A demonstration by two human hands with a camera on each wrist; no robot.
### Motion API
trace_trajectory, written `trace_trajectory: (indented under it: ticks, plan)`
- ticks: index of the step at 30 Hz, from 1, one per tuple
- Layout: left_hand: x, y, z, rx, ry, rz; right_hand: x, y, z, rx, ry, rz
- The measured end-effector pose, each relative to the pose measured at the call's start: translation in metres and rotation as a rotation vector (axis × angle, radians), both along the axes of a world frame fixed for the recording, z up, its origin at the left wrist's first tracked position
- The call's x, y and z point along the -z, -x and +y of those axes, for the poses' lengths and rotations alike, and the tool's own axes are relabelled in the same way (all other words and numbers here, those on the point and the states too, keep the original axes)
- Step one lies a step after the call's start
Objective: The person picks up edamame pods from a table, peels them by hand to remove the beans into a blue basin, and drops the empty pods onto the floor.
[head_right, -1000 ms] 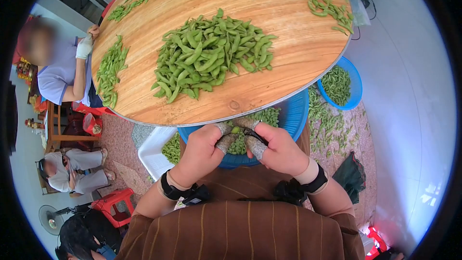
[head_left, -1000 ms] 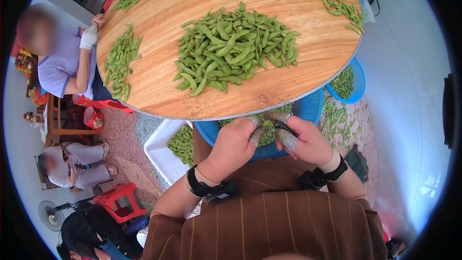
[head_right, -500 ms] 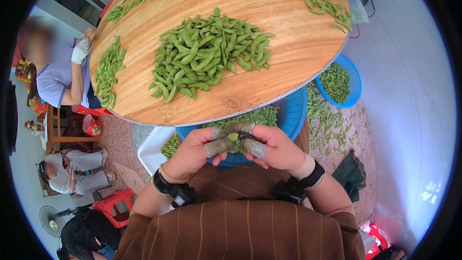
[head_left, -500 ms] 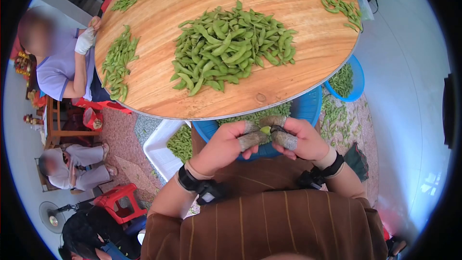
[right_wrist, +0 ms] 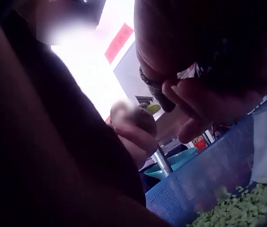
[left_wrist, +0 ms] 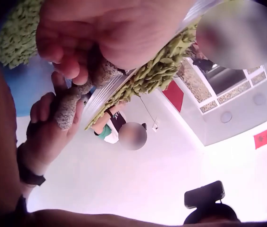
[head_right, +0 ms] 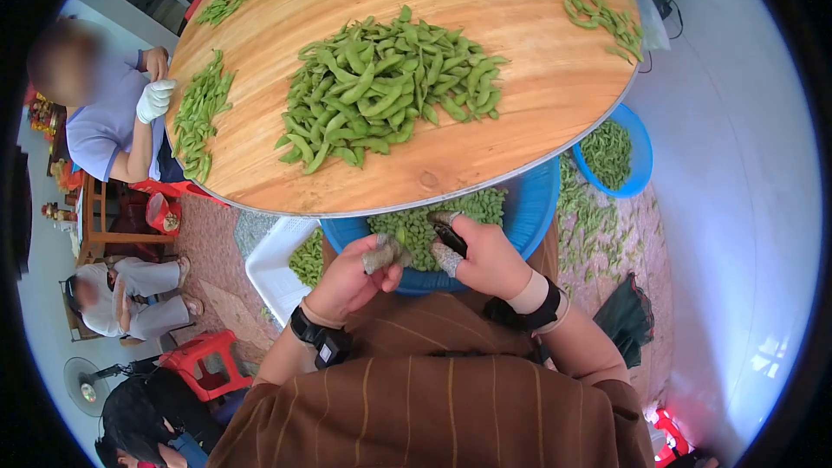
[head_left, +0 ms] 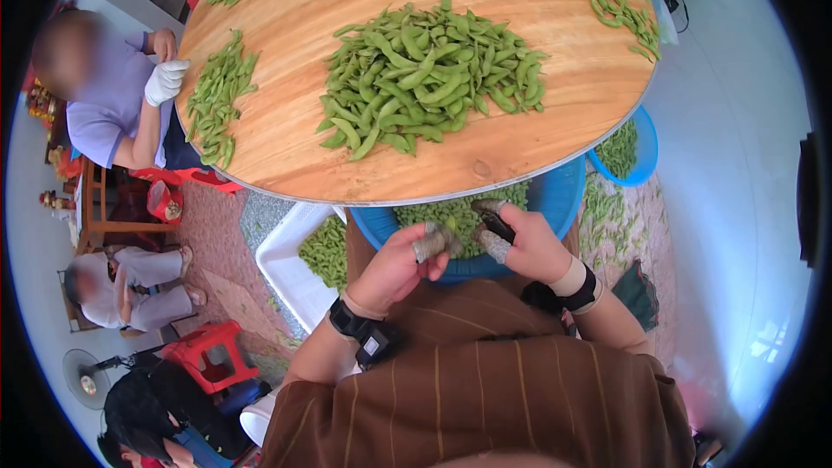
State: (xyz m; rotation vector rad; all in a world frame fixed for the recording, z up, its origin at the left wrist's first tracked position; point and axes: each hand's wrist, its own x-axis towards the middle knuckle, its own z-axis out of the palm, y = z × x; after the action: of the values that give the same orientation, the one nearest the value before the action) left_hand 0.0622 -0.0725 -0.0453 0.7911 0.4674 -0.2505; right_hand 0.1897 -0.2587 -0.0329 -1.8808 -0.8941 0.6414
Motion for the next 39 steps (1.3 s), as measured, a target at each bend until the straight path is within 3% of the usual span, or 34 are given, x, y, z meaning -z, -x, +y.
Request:
trace_trajectory:
  ticks: [3, 7, 9, 10, 12, 14, 17, 18, 22, 25, 26, 27, 29, 30, 32, 33, 35, 39]
  plan:
    - [-0.021, 0.010, 0.010, 0.055, -0.207, 0.040, -0.008, -0.004, 0.001, 0.013, 0.002, -0.175]
    - [-0.027, 0.059, 0.054, 0.164, -0.813, 0.123, -0.050, -0.012, 0.018, 0.105, -0.147, -0.240]
    - [-0.020, 0.083, 0.073, 0.399, -1.604, 0.289, -0.058, -0.024, 0.032, 0.162, -0.175, -0.292]
    - [-0.017, 0.091, 0.075, 0.395, -1.606, 0.288, -0.063, -0.031, 0.039, 0.224, -0.201, -0.343]
    - [-0.014, 0.103, 0.077, 0.484, -2.021, 0.556, -0.078, -0.045, 0.062, 0.313, -0.133, -0.330]
    - [-0.022, 0.097, 0.076, 0.364, -2.024, 0.437, -0.078, -0.063, 0.083, 0.406, -0.231, -0.493]
    - [-0.051, 0.061, 0.060, 0.095, -1.868, 0.037, -0.080, -0.071, 0.102, 0.418, -0.100, -0.427]
    - [-0.061, 0.047, 0.054, 0.082, -1.871, 0.033, -0.084, -0.070, 0.104, 0.415, -0.106, -0.438]
    - [-0.087, -0.003, 0.031, -0.173, -1.615, -0.392, -0.083, -0.067, 0.092, 0.430, -0.219, -0.138]
    - [-0.097, -0.046, 0.017, -0.347, -1.791, -0.572, -0.094, -0.059, 0.076, 0.404, -0.217, 0.039]
    - [-0.096, -0.053, 0.016, -0.346, -1.785, -0.575, -0.100, -0.054, 0.070, 0.387, -0.156, 0.129]
    - [-0.093, -0.060, 0.016, -0.207, -1.752, -0.566, -0.103, -0.051, 0.066, 0.392, -0.152, 0.127]
    - [-0.082, -0.070, 0.017, -0.020, -1.617, -0.552, -0.106, -0.047, 0.059, 0.355, -0.160, 0.369]
    - [-0.079, -0.070, 0.017, -0.015, -1.617, -0.557, -0.104, -0.045, 0.055, 0.361, -0.163, 0.368]
    - [-0.075, -0.069, 0.019, -0.023, -1.286, -0.485, -0.097, -0.039, 0.045, 0.268, -0.233, 0.187]
    - [-0.071, -0.068, 0.018, -0.013, -1.289, -0.482, -0.095, -0.036, 0.041, 0.273, -0.236, 0.194]
    - [-0.066, -0.064, 0.014, -0.080, -1.010, -0.427, -0.093, -0.032, 0.034, 0.056, -0.190, 0.178]
    - [-0.078, -0.062, 0.006, -0.105, -0.902, -0.424, -0.090, -0.027, 0.029, -0.063, -0.081, 0.176]
